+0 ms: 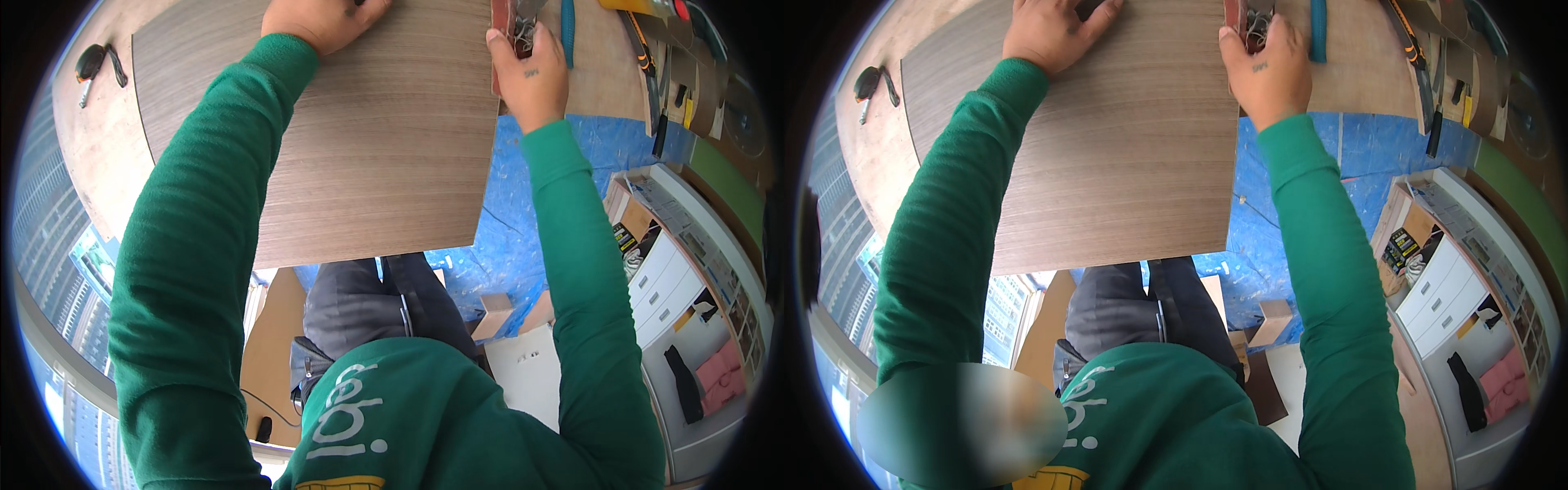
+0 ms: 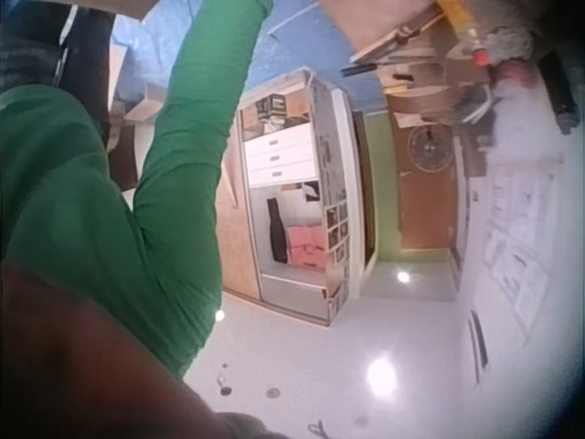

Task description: The person scores and snaps a wood-veneer panel, then uses a hammer to tap the edge and a hand plane to smooth it. They place the finished panel into a white cabinet frame.

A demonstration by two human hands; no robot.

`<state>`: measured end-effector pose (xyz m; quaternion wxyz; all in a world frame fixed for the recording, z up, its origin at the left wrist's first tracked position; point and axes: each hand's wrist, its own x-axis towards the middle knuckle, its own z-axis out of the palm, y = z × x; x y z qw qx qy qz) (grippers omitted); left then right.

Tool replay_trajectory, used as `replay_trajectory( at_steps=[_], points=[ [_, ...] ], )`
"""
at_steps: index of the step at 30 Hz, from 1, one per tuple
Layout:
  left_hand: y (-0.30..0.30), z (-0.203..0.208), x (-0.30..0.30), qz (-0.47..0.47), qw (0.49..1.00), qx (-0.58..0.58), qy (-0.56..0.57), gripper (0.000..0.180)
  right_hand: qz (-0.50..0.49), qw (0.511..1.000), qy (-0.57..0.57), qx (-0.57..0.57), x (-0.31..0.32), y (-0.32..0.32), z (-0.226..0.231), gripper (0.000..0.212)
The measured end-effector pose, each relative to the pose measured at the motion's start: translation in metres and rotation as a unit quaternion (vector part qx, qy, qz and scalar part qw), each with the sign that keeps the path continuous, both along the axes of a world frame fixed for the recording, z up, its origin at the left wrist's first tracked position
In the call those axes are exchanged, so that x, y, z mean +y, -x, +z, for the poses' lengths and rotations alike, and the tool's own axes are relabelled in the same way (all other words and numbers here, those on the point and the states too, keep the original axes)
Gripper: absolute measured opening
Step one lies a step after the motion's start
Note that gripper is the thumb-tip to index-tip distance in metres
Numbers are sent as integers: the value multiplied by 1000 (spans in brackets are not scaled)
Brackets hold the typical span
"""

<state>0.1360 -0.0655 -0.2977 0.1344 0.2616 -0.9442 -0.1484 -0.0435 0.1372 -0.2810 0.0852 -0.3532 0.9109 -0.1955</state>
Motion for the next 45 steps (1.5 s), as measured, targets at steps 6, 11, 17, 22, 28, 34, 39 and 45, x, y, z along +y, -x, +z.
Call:
replay_trajectory(
  at_steps=[6,11,17,22,28,34,39,45],
  points=[
    [0,1,0,1,1000,-6,0,52,19,997,53,-59,65,-42,4,50],
    [0,2,5,6,1000,-5,6,52,40,999,16,-32,143,-84,-1,63],
    [-1,2,0,-2,1000,-2,4,52,-77,962,32,-259,244,-158,51,54],
    [1,-1,4,6,1000,-12,21,52,-148,918,154,-334,214,-118,61,45],
    [0,5,4,4,1000,-11,2,52,-26,957,194,-214,70,-3,23,32],
    [-1,4,-1,-7,1000,3,-2,53,1,975,157,-155,-27,50,-1,47],
    [-1,4,-1,-5,1000,7,-11,52,28,985,86,-149,-61,56,0,42],
    [-2,6,1,1,1000,22,-17,50,25,994,86,-62,-90,53,16,44]
  ],
)
